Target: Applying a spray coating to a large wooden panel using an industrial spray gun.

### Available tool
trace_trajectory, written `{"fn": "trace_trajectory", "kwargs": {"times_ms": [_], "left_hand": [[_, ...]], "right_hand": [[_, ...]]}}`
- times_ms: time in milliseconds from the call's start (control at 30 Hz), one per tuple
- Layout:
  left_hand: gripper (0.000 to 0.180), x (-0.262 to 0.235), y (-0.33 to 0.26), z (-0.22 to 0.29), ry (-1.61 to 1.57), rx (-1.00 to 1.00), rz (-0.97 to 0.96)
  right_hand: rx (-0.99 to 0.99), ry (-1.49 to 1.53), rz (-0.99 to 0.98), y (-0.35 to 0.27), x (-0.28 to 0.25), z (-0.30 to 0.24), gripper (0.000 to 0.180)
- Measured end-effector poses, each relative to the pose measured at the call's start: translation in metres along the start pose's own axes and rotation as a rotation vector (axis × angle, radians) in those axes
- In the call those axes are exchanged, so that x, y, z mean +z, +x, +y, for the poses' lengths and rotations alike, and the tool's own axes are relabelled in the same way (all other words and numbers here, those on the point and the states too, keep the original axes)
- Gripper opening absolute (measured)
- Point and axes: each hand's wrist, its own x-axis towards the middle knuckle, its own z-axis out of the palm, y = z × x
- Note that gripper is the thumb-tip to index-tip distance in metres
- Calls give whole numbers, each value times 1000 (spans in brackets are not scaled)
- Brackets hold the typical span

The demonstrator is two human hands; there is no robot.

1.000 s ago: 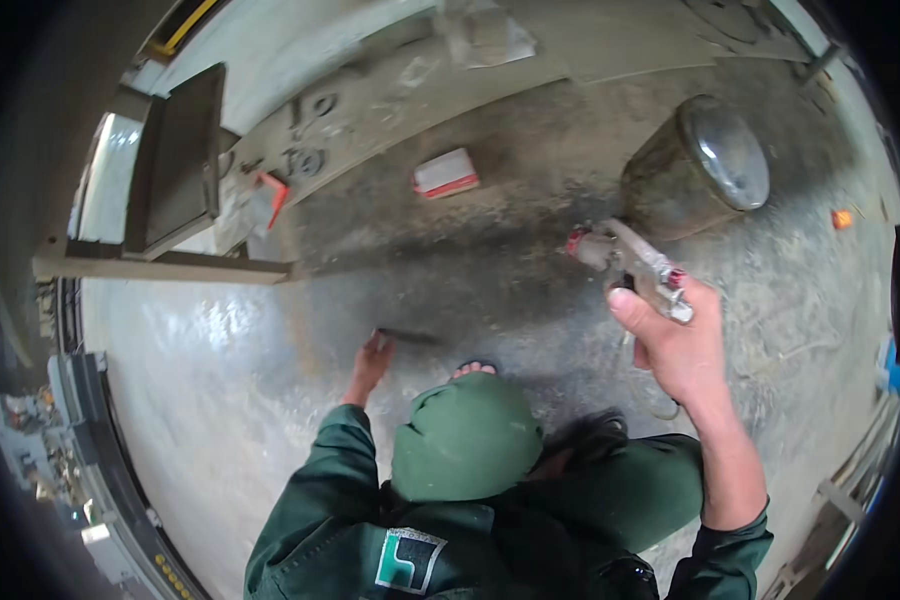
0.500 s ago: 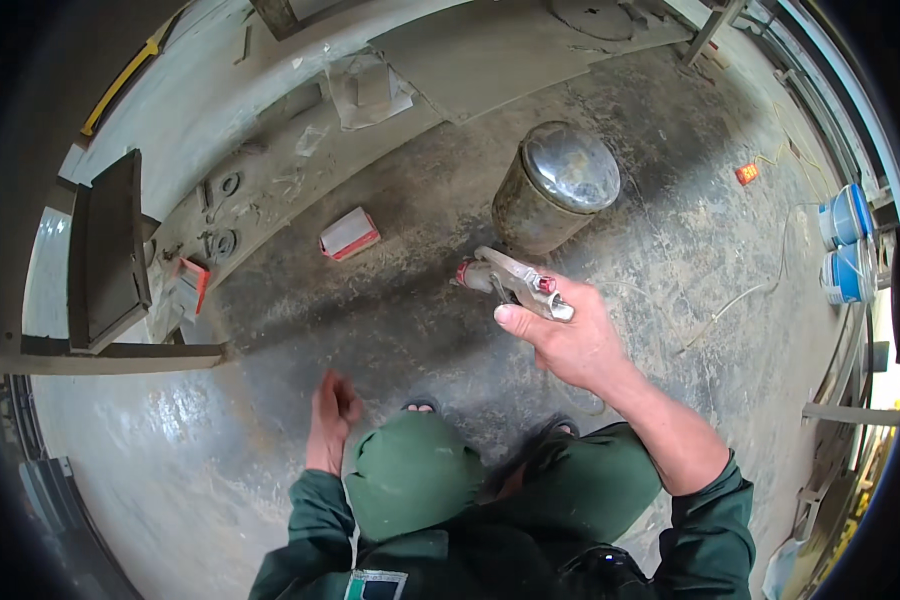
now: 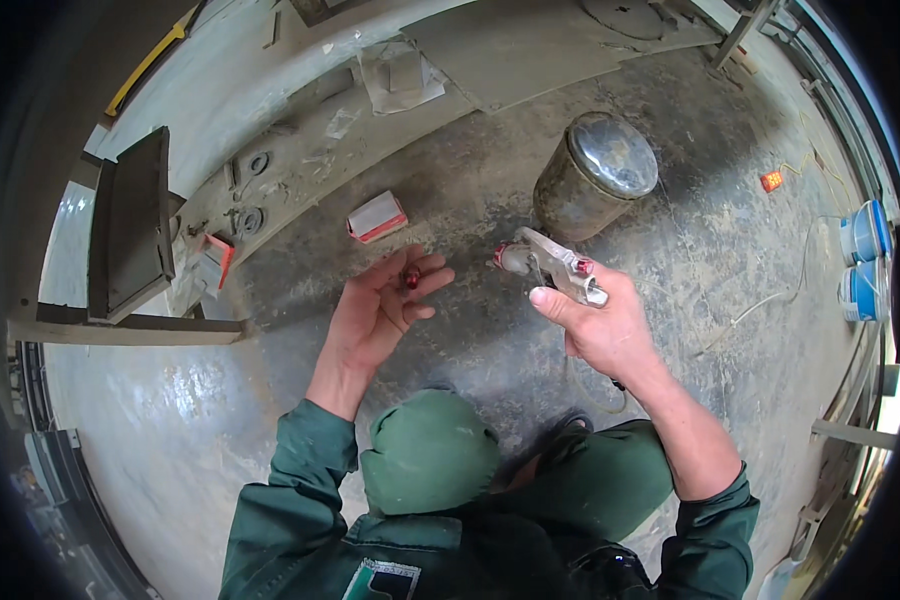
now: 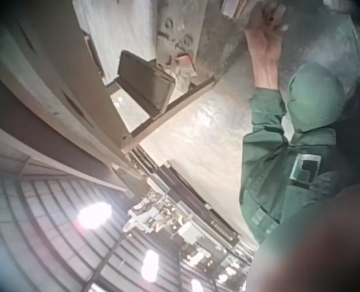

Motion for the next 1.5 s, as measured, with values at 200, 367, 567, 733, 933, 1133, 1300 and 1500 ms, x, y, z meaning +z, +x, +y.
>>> {"fn": "trace_trajectory", "kwargs": {"times_ms": [200,367,567,733,933,1133,1300,1500], "left_hand": [[28,19,-14,-1,146,95,64],[28,26,-17,5,217,103,30],[23,15,-11,3,190,48,-30],[29,19,0,2,-111,-2,-110],[30,17,-4,4,-72,78,-82],[35,8,-10,-6,20,64,14],[37,19,-12,-5,49,99,-1],[39,21,-12,-8,156,170,-3]], "right_hand": [[-71,-65,-38,1,2,4,50],[-46,-64,-64,-1,-1,3,48],[-159,-66,-111,9,4,22,46],[-170,-86,-89,9,7,28,46],[-211,-90,-119,13,10,36,46],[-176,-109,-137,15,10,31,45],[-187,-129,-160,16,8,31,45],[-179,-136,-153,19,10,39,46]]}}
